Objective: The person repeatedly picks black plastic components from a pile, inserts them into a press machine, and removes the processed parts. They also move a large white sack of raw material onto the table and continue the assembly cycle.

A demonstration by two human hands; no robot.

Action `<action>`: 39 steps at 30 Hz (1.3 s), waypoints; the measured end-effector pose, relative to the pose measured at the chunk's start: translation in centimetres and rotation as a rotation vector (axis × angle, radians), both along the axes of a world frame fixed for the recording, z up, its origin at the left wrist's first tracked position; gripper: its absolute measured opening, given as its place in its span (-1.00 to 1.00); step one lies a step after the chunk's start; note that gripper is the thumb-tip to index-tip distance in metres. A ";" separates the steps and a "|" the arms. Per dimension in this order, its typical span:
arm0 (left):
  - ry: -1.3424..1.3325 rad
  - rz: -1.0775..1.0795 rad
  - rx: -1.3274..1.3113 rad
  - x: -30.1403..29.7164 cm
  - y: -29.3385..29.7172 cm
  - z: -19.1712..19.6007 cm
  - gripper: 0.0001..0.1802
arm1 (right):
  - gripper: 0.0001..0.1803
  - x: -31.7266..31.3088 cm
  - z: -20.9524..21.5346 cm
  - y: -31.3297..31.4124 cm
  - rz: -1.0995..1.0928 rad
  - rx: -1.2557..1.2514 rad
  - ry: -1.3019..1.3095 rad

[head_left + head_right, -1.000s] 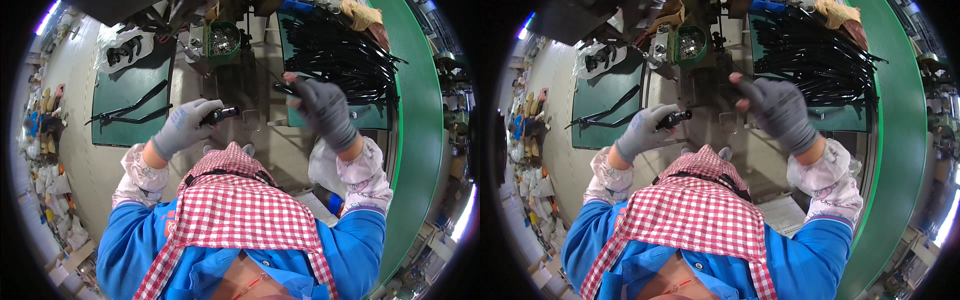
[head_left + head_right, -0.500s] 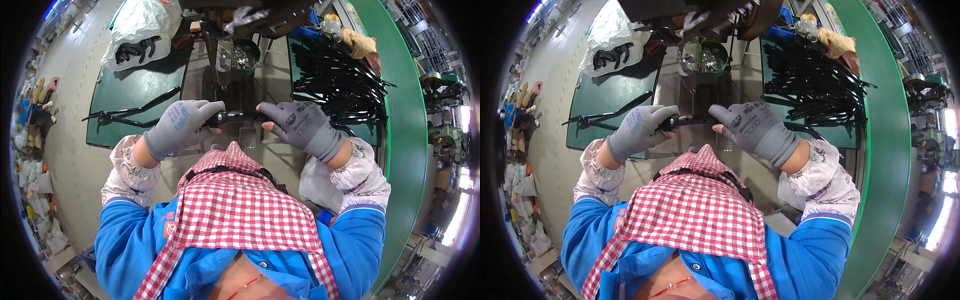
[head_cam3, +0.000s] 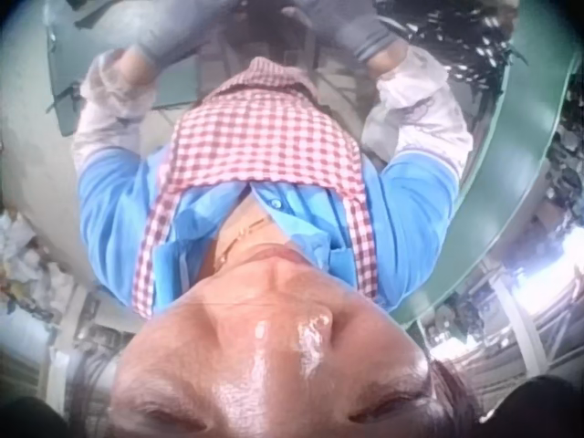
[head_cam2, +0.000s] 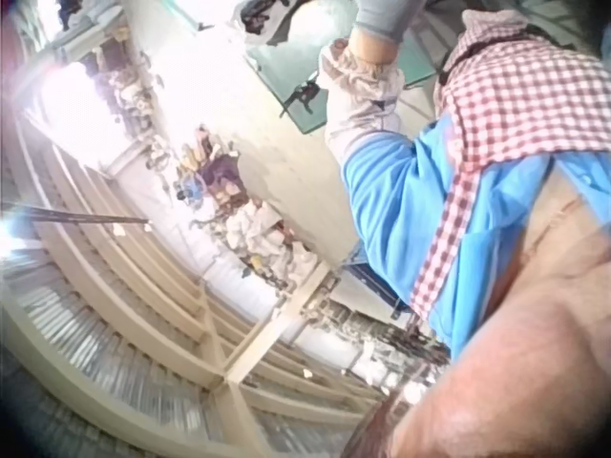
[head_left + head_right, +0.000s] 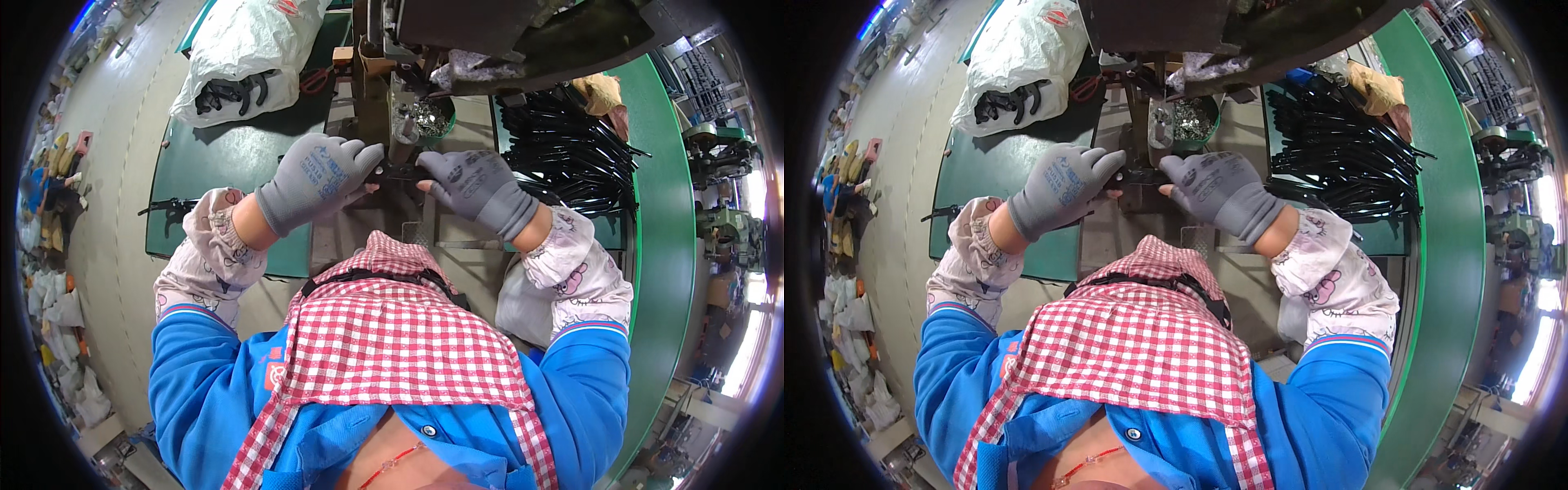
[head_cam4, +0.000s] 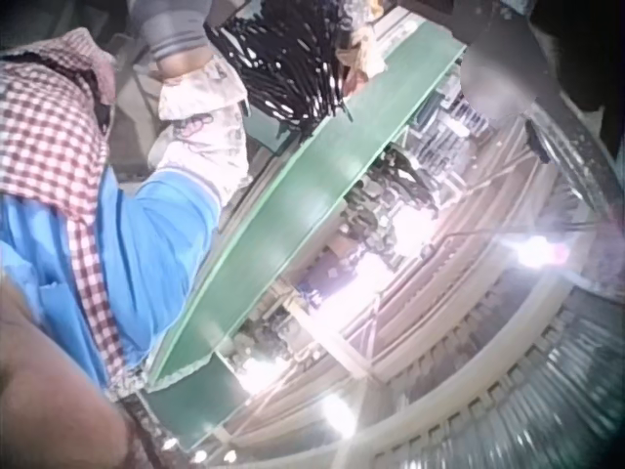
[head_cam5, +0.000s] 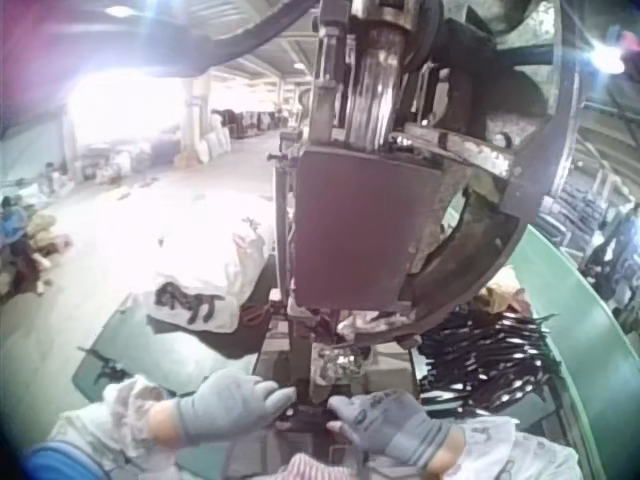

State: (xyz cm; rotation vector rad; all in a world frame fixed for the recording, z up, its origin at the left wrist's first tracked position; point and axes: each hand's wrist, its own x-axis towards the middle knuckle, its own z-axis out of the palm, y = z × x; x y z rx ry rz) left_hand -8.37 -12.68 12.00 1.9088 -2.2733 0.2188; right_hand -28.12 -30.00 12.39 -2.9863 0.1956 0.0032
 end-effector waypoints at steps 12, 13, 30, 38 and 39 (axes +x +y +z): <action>-0.115 -0.050 -0.085 4.3 -4.1 1.7 -0.47 | -0.44 2.2 1.3 -4.2 -0.041 0.014 -0.006; -0.122 -0.064 -0.097 4.6 -4.4 1.5 -0.47 | -0.42 3.0 1.3 -5.0 -0.031 0.130 0.063; -0.046 -0.156 -0.119 7.6 -9.8 -0.9 -0.62 | -0.33 4.8 -1.9 -8.8 -0.161 0.121 0.127; -0.046 -0.307 -0.055 11.2 -11.4 -2.4 -0.58 | -0.33 5.6 -1.7 -9.4 -0.022 0.078 0.125; -0.035 -0.344 -0.097 11.7 -11.0 -1.1 -0.57 | -0.36 5.5 -1.8 -9.3 0.041 -0.010 0.062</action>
